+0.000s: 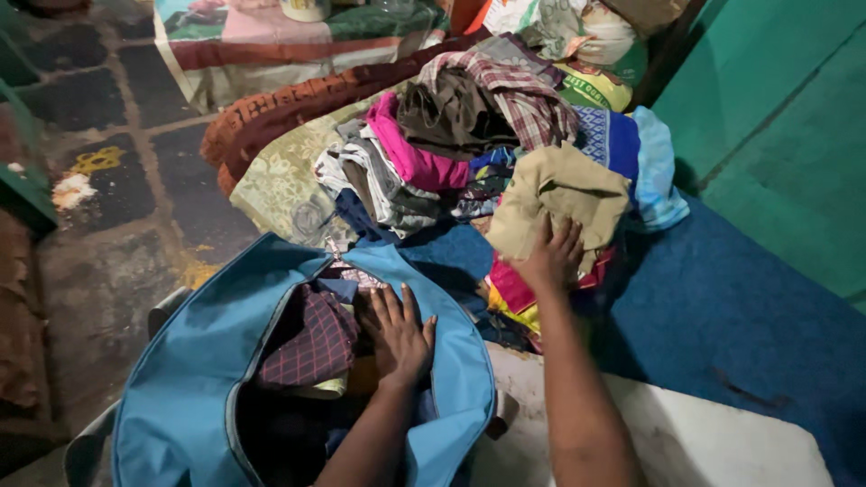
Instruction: The person places several items of clothing from a pile into a blue bag, one by one.
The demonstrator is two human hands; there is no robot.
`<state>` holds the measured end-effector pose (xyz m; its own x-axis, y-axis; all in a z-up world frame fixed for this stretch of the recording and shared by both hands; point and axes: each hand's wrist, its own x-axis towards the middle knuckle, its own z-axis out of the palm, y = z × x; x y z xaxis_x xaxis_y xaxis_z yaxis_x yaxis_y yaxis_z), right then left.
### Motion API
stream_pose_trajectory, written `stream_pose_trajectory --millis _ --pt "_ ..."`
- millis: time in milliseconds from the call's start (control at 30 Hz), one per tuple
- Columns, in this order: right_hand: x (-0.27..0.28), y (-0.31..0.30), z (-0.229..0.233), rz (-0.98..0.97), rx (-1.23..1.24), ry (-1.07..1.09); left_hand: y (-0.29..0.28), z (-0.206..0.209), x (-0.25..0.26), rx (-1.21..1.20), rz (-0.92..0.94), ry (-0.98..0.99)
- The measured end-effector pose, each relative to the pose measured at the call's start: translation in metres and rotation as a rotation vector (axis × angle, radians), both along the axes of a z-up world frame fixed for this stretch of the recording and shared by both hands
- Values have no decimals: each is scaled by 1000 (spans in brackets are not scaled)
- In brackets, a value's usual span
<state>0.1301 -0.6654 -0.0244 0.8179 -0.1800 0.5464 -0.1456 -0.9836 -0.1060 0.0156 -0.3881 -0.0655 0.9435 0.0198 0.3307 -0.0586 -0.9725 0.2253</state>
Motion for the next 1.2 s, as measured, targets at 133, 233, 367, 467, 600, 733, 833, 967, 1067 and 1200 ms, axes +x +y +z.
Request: stream_pose_trajectory --millis 133,233,367,467,600,733,833,967,1067,1200 --pt "4 19 -2 -106 -144 -4 1 2 0 3 3 19" --pt "16 -1 -18 -85 -126 -111 1 2 1 5 1 -5" --pt "31 -39 -25 34 -139 -276 3 7 -2 -66 -31 -20" --pt "36 -67 -16 -58 -20 -53 3 9 -3 -12 -18 36" --pt "34 -107 1 189 138 -63 3 9 -2 -63 -16 31" --pt "26 -140 12 351 515 -159 3 8 -2 -79 -20 46" --pt "4 -156 15 377 966 -318 3 7 -2 -81 -22 30" --pt "-17 -155 22 191 1280 -513 2 4 -3 -91 -13 -21" --pt "-49 -124 31 412 1338 -708 1 -2 0 -91 -21 -32" --pt "-103 -53 50 564 1391 -881 -3 -24 11 -136 -17 -35"
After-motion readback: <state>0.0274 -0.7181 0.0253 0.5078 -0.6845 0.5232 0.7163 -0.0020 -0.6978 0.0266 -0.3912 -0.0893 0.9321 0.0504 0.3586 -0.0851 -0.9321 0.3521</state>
